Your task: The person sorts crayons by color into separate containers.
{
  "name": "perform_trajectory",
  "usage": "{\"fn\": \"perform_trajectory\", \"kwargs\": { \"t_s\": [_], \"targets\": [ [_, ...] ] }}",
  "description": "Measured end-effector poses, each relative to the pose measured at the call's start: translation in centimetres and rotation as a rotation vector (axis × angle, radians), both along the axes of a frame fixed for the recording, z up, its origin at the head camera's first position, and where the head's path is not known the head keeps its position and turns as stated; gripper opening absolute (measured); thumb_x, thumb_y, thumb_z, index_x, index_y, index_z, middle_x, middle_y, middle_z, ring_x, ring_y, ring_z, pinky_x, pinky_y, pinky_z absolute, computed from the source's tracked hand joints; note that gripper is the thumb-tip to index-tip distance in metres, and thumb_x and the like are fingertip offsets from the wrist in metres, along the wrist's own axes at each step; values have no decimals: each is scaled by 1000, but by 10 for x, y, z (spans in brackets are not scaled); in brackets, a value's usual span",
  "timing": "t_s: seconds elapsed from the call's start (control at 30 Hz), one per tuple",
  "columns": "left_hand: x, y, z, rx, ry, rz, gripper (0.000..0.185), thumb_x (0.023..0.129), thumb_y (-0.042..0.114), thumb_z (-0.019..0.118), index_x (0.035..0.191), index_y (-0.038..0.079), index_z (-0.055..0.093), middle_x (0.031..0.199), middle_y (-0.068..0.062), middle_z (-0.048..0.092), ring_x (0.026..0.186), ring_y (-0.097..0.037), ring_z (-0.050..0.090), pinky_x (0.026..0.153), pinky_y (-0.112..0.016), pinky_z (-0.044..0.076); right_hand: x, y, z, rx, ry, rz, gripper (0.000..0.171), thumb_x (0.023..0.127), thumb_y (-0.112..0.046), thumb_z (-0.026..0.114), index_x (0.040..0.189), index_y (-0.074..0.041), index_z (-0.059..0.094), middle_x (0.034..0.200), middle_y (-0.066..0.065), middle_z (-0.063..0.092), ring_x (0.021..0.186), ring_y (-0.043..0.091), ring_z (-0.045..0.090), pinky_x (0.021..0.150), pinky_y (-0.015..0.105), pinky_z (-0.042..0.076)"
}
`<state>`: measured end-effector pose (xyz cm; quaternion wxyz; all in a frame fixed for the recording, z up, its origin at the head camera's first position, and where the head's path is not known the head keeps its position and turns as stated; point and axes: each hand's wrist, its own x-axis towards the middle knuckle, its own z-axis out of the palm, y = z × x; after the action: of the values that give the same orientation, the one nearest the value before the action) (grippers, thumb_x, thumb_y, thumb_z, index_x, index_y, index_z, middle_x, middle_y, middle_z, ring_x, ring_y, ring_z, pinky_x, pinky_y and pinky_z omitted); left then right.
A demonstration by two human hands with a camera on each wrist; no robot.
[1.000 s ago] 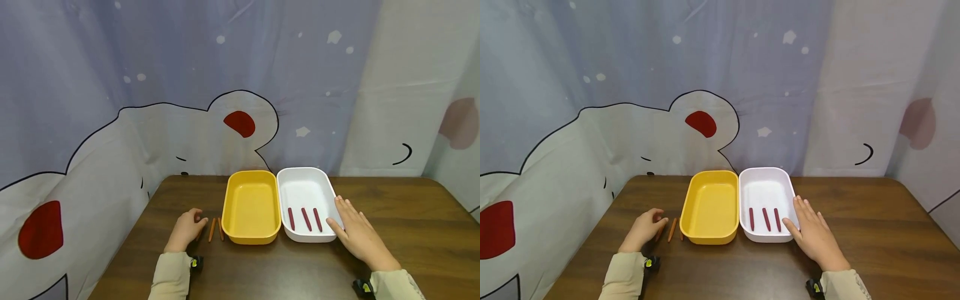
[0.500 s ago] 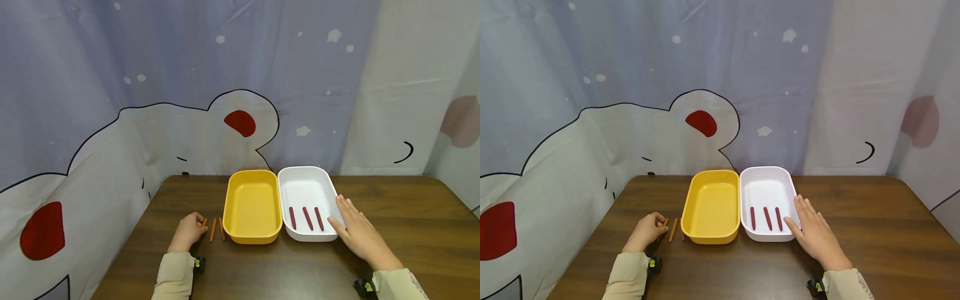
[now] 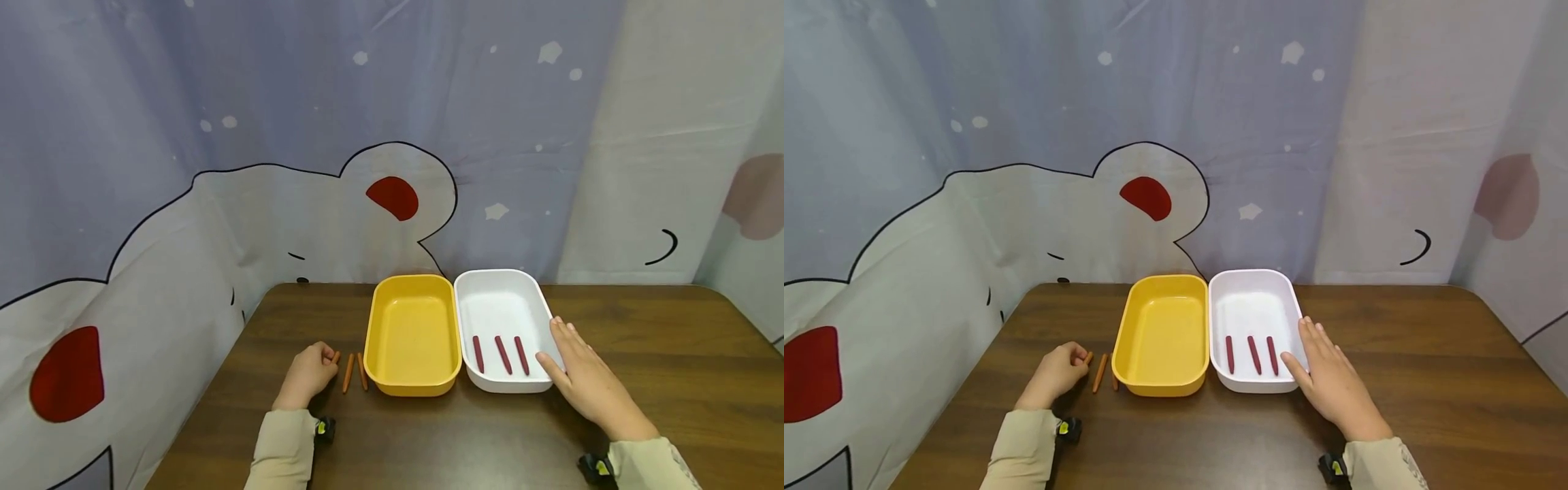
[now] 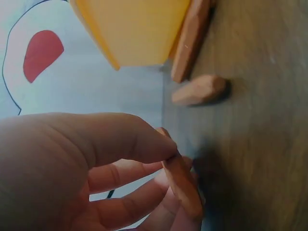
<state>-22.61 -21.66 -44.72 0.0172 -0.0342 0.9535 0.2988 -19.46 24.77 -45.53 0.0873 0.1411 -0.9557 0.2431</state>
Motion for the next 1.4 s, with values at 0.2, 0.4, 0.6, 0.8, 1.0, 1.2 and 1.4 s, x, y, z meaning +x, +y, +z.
{"fn": "perform_trajectory", "kwargs": {
  "t_s": [0.2, 0.4, 0.6, 0.8, 1.0, 1.2, 1.4],
  "targets": [
    [-1, 2, 5, 75, 27, -12, 22, 86, 4, 63, 106, -3, 65, 92, -10, 68, 81, -23, 63, 75, -42, 54, 0, 1, 0, -6, 0, 8, 74, 108, -40, 46, 158, 8, 19, 163, 29, 19, 150, 49, 16, 115, 67, 21],
    [1, 4, 11, 267, 14, -28, 31, 93, 3, 62, 121, -9, 64, 91, -10, 70, 65, -18, 59, 64, -33, 51, 0, 0, 0, -10, -11, 6, 75, 108, -42, 46, 158, 7, 19, 164, 28, 18, 150, 49, 16, 115, 68, 21],
    [-1, 9, 17, 530, -17, -90, 32, 97, 4, 60, 126, -9, 63, 101, -14, 72, 82, -23, 68, 71, -33, 58, 1, 1, 2, -6, -13, -7, 74, 108, -42, 45, 158, 7, 20, 163, 29, 19, 150, 49, 17, 112, 71, 22],
    [0, 13, 20, 687, -55, -108, 33, 101, 5, 58, 131, -11, 58, 114, -24, 68, 101, -33, 69, 80, -38, 61, 0, 0, 2, -2, -18, -13, 75, 108, -43, 45, 159, 6, 20, 163, 28, 21, 150, 48, 17, 112, 71, 21],
    [2, 18, 25, 756, -54, -108, 37, 101, 5, 58, 134, -11, 56, 118, -25, 68, 100, -26, 69, 84, -38, 60, 0, -1, 2, -8, -27, -14, 75, 108, -44, 46, 159, 6, 20, 163, 27, 20, 150, 48, 18, 112, 71, 21],
    [2, 28, 32, 803, -58, -127, 37, 100, 6, 60, 133, -10, 58, 112, -16, 72, 94, -18, 71, 82, -34, 60, 0, -1, 2, -11, -26, -15, 75, 108, -43, 45, 159, 6, 19, 164, 27, 19, 150, 48, 17, 113, 71, 21],
    [4, 44, 32, 793, -66, -142, 36, 100, 8, 61, 131, -9, 60, 108, -12, 73, 94, -18, 71, 82, -34, 61, 0, -1, 1, -17, -24, -15, 75, 108, -43, 46, 158, 6, 21, 164, 27, 20, 150, 48, 17, 113, 71, 21]
  ]
}}
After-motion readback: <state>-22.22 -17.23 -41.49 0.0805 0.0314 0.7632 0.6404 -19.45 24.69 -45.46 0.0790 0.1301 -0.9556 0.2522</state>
